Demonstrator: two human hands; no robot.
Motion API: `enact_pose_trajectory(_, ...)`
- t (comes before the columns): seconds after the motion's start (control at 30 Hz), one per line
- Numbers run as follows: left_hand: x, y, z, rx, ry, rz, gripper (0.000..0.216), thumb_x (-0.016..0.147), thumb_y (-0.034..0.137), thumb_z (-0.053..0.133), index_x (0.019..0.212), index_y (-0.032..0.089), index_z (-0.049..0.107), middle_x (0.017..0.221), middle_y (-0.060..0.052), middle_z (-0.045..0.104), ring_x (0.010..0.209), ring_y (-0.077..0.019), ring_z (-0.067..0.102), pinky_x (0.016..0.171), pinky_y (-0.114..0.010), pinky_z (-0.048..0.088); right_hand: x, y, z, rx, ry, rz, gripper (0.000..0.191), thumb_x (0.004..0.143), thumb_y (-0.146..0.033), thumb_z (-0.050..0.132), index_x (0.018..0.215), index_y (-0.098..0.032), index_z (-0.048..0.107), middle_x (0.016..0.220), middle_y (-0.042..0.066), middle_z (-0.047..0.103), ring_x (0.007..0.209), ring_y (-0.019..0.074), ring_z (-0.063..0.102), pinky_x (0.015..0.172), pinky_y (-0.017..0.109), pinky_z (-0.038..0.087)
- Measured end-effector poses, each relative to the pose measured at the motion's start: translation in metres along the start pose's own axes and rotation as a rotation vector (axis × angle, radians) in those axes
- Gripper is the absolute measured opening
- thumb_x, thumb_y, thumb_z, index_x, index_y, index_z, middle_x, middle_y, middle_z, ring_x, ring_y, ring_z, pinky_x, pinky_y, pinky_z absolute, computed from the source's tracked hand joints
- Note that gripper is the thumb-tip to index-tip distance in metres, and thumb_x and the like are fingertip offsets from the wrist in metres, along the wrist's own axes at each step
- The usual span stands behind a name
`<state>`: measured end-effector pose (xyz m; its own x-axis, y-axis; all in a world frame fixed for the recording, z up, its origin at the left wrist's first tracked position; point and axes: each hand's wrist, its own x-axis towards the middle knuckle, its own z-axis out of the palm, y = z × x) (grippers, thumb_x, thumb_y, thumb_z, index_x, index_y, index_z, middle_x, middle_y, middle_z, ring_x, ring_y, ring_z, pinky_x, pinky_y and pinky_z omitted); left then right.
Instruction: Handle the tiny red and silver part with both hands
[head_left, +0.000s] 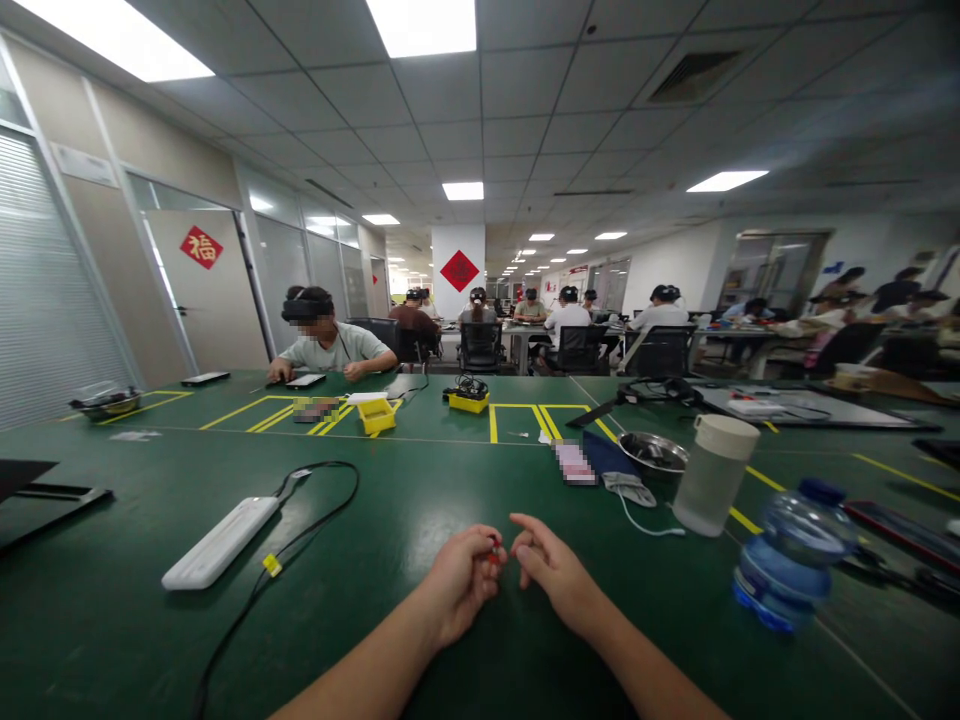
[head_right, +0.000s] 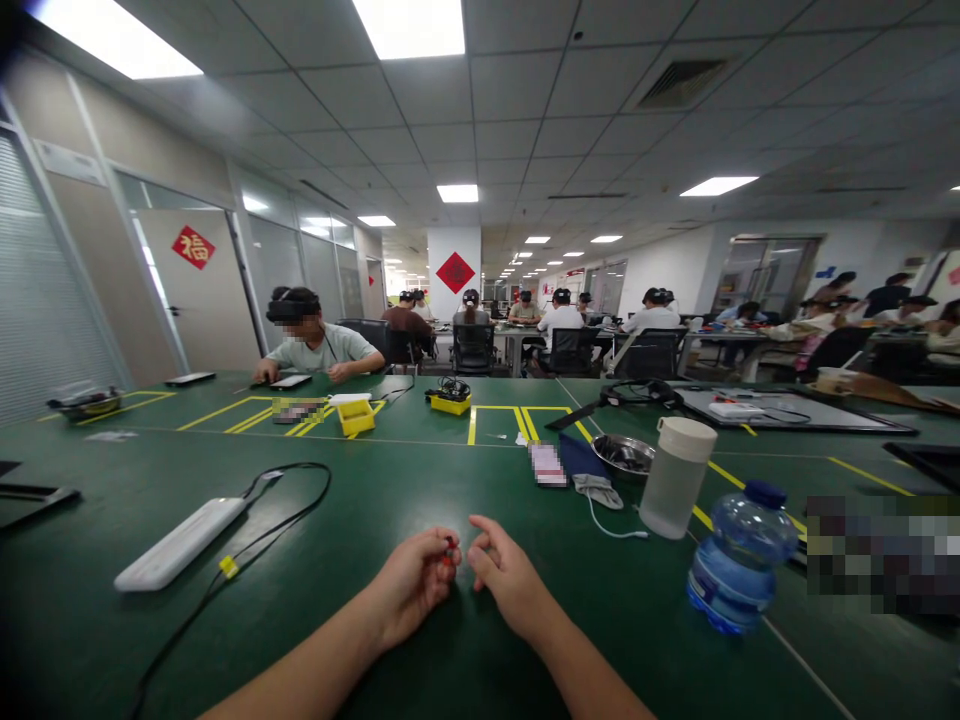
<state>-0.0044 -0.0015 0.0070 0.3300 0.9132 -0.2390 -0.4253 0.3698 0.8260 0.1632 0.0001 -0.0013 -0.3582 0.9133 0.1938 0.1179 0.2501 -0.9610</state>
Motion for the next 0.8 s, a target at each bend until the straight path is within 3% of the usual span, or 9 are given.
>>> enact_pose_trajectory(0.1,-0.001,0.002,0.0,0.31,0.051,0.085,0.013,0.078,0.024,0.044,0.087,0.018,0.051,0.063,0.003,0.048,0.047,-0.0069,0.041,0.042,-0.018,0.023,0.0,0.0,-0.001,-0.003,-0.002,-0.01,0.049,0.088,-0.046,0.046,0.127,-0.017,0.041,0.092,0.004,0.054,0.063,0.0122,0.055,0.065,0.03,0.045)
enact_pose_trajectory(0.2,-0.004,0.004,0.0,0.927,0.174,0.315,0.019,0.084,0.028,0.039,0.077,0.018,0.053,0.065,0.001,0.051,0.059,-0.0106,0.048,0.054,-0.022,0.033,0.001,-0.001,-0.002,-0.011,0.009,-0.007,0.049,0.088,-0.048,0.045,0.126,-0.017,0.043,0.092,0.004,0.055,0.063,0.0128,0.056,0.066,0.031,0.045)
enact_pose_trajectory(0.27,-0.007,0.006,0.0,1.311,0.247,0.415,0.024,0.087,0.034,0.037,0.078,0.02,0.055,0.071,-0.001,0.057,0.068,-0.0138,0.053,0.061,-0.025,0.035,0.001,-0.001,-0.002,-0.007,0.006,0.0,0.05,0.088,-0.049,0.044,0.127,-0.017,0.043,0.094,0.005,0.056,0.064,0.0134,0.056,0.066,0.031,0.045)
enact_pose_trajectory(0.37,-0.009,0.005,0.002,1.635,0.269,0.45,0.029,0.09,0.042,0.034,0.087,0.023,0.057,0.078,-0.003,0.061,0.073,-0.0174,0.056,0.064,-0.027,0.037,0.0,-0.003,-0.002,-0.009,-0.006,0.006,0.052,0.088,-0.05,0.043,0.127,-0.016,0.043,0.093,0.005,0.057,0.065,0.014,0.056,0.067,0.031,0.045)
enact_pose_trajectory(0.53,-0.006,-0.001,0.003,1.822,0.258,0.411,0.032,0.089,0.046,0.036,0.092,0.024,0.059,0.082,-0.005,0.061,0.081,-0.0215,0.058,0.07,-0.031,0.042,-0.001,-0.005,-0.002,-0.017,-0.023,0.011,0.051,0.089,-0.05,0.042,0.126,-0.015,0.044,0.091,0.006,0.058,0.066,0.0142,0.056,0.068,0.031,0.044)
enact_pose_trajectory(0.8,-0.003,-0.003,0.003,1.79,0.296,0.374,0.038,0.087,0.049,0.038,0.107,0.021,0.055,0.102,-0.012,0.054,0.085,-0.0271,0.06,0.073,-0.037,0.044,-0.002,-0.008,-0.002,-0.037,-0.034,0.03,0.053,0.087,-0.053,0.043,0.124,-0.015,0.048,0.09,0.005,0.061,0.066,0.014,0.056,0.068,0.03,0.045)
